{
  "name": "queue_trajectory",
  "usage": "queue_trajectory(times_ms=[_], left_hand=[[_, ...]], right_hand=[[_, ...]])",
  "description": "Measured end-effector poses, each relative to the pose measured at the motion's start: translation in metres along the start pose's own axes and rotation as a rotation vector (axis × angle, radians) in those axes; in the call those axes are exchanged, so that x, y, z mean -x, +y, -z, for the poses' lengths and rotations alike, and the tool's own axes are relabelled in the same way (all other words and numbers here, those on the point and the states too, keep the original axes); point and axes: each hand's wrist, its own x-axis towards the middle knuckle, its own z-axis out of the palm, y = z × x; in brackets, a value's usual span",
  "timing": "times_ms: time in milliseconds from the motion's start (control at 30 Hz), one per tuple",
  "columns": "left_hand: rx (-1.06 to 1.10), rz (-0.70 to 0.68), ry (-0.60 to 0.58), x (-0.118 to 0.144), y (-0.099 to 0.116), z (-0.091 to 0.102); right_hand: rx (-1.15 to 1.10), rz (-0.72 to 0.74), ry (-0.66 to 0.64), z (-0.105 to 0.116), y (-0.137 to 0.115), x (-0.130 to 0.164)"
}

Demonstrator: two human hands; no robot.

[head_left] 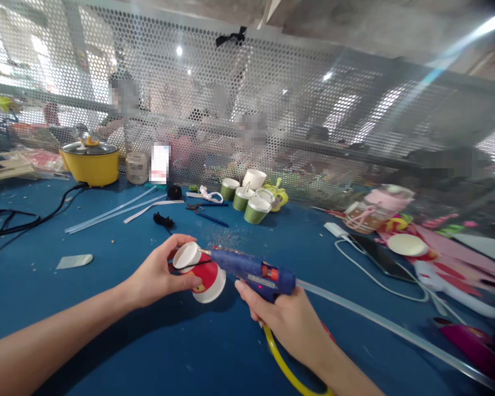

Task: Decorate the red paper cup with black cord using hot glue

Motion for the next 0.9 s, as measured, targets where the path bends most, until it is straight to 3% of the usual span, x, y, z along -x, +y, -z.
queue_trajectory(times_ms=[300,700,900], left_hand=[[0.015,-0.004,0.004,-0.0009,0.0009,0.0004],[-0.022,-0.019,0.034,-0.0018,0.0017,0.0011],[-0.042,-0.025,0.036,-0.0016,0.0015,0.0011]], right_hand=[[-0.003,-0.010,0.008,-0.0008,-0.0043,0.0027],[0.036,0.130,-0.010,-0.0023,0.0004,0.0053],[0.011,0.066,-0.006,-0.0022,-0.0013,0.0047]])
